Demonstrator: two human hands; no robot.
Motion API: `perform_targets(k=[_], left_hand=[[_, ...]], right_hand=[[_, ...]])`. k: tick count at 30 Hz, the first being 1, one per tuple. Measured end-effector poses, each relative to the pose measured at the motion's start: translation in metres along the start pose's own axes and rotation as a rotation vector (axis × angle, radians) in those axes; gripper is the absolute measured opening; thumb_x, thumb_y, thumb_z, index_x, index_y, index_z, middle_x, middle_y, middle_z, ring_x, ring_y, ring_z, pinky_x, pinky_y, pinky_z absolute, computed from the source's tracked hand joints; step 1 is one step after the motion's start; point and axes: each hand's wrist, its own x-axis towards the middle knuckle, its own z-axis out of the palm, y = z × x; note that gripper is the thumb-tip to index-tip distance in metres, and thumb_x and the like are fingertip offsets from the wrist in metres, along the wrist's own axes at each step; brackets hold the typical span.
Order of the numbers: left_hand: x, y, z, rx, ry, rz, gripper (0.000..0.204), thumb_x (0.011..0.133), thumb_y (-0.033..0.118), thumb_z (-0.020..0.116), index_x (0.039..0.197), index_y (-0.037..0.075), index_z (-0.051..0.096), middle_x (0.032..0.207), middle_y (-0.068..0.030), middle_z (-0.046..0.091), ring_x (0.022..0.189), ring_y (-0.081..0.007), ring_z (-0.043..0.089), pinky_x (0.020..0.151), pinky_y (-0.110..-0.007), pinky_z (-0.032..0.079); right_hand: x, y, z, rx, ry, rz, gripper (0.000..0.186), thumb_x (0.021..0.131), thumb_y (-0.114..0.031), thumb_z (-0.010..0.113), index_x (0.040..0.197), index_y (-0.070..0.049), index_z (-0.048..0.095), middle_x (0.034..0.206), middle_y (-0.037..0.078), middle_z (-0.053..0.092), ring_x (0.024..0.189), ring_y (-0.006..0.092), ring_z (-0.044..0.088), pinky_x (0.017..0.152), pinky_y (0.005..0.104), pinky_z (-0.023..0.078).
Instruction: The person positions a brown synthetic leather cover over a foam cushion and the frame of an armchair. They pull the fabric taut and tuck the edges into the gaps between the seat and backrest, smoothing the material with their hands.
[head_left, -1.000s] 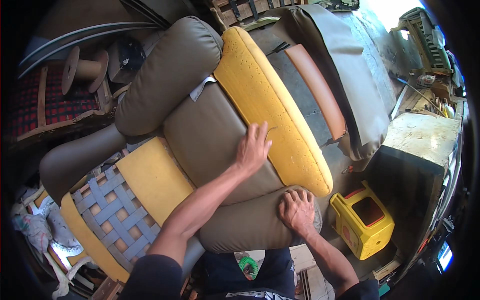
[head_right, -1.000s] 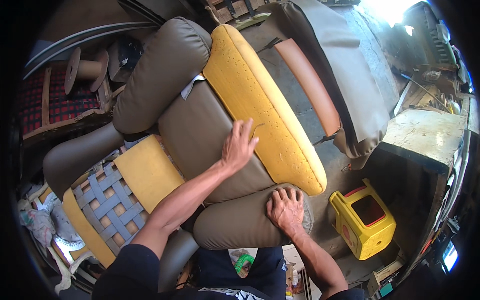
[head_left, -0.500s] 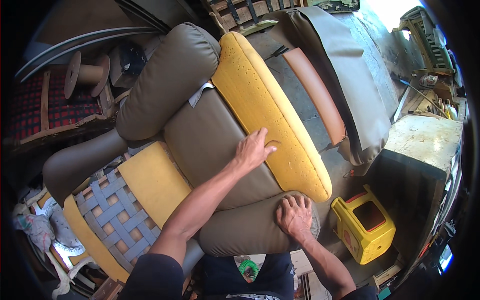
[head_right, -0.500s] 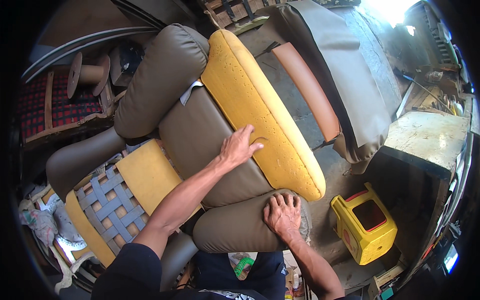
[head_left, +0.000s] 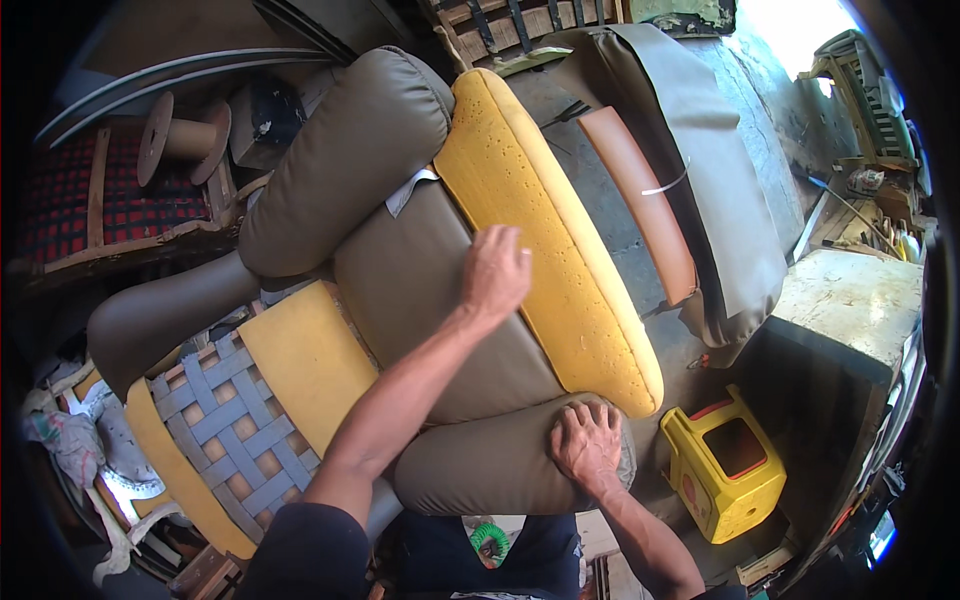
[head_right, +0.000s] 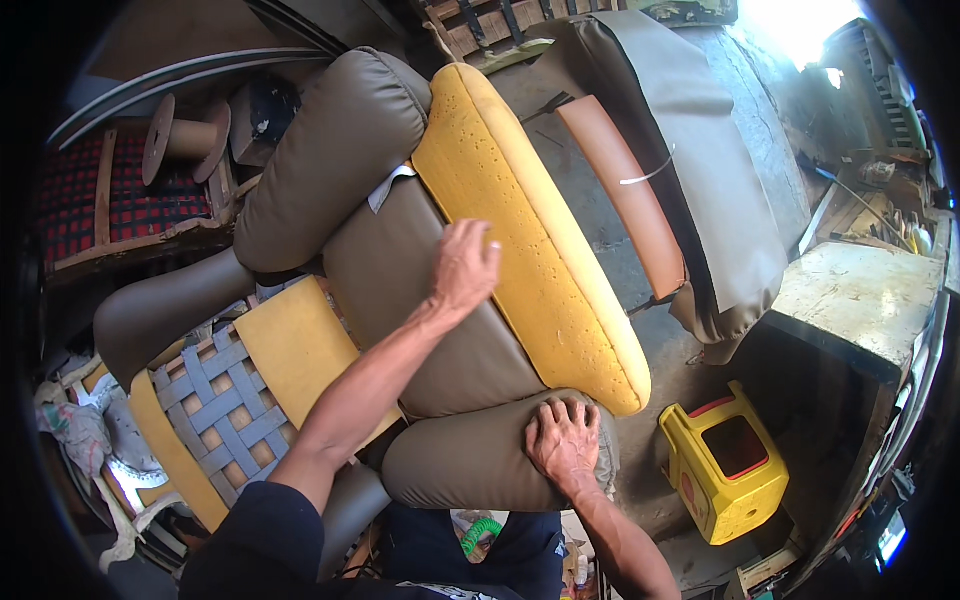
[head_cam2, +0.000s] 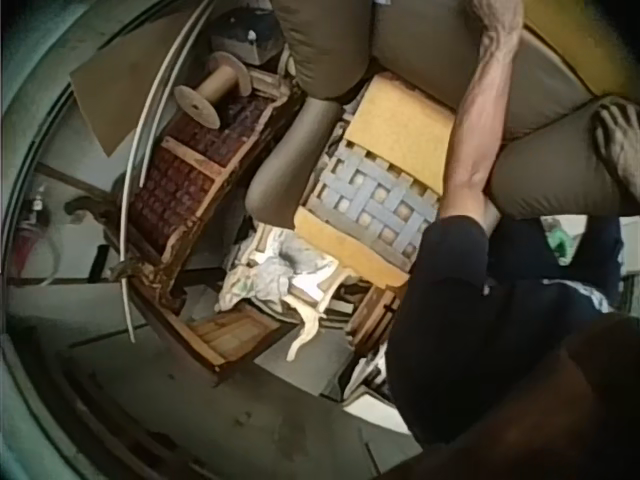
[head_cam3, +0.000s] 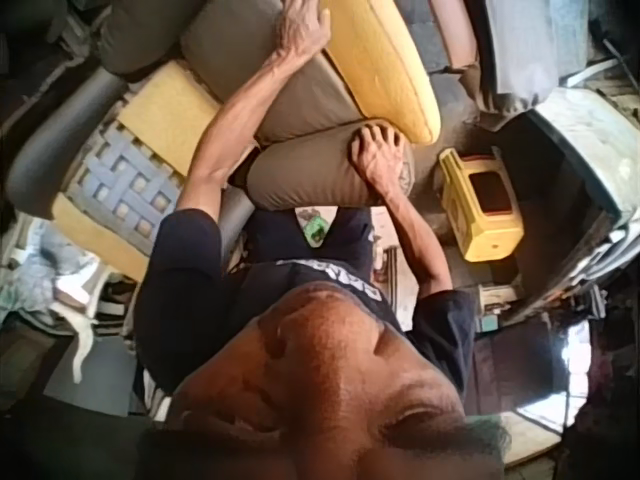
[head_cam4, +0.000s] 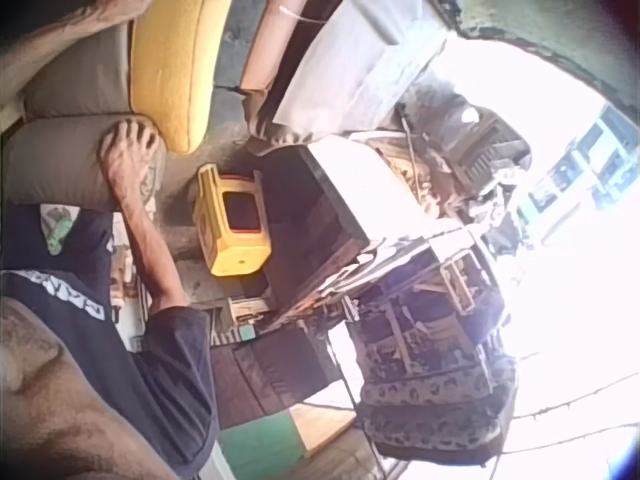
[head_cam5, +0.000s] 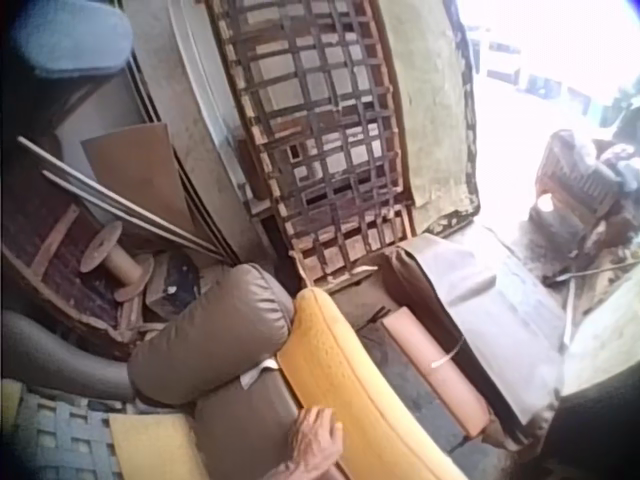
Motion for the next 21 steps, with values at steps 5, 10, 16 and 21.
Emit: perform_targets(k=[5,10,16,21], left_hand=[[0.019,-0.125,-0.034,0.444,-0.081,0.038,0.069,0.101,0.033,0.05,0.159,0.004,0.027,0.166,-0.0214,0.023,0.154,-0.0379,0.022,0.124,-0.051,0.02],[0.054,-0.161,-0.044,0.513,-0.035,0.131,0.072,0.099,0.04,0.051,0.158,0.004,0.03,0.161,-0.0219,0.032,0.146,-0.0379,0.033,0.119,-0.054,0.026],[0.098,-0.126,-0.054,0.577,-0.178,-0.002,0.062,0.088,0.041,0.054,0.138,0.004,0.054,0.148,-0.0178,0.05,0.137,-0.0337,0.045,0.111,-0.05,0.038],[0.066,-0.142,-0.045,0.382,0.041,0.192,0.056,0.093,0.027,0.055,0.142,0.002,0.051,0.145,-0.0209,0.052,0.137,-0.036,0.045,0.113,-0.05,0.037]], right_hand=[[0.001,-0.001,0.0,0.005,-0.009,0.0,0.027,0.084,-0.027,0.065,0.101,-0.008,0.071,0.111,0.009,0.068,0.113,0.0295,0.056,0.103,0.0524,0.038],[0.002,0.001,0.004,0.006,0.007,-0.016,0.029,0.083,-0.026,0.066,0.104,-0.007,0.071,0.115,0.009,0.068,0.115,0.0291,0.057,0.104,0.0525,0.038],[0.003,-0.004,-0.003,-0.012,-0.008,-0.033,0.028,0.082,-0.025,0.066,0.104,-0.007,0.071,0.116,0.008,0.068,0.115,0.028,0.057,0.104,0.0514,0.038],[-0.002,-0.001,0.005,-0.037,0.002,-0.012,0.029,0.083,-0.027,0.065,0.104,-0.008,0.071,0.115,0.007,0.068,0.114,0.0279,0.057,0.102,0.0505,0.039]])
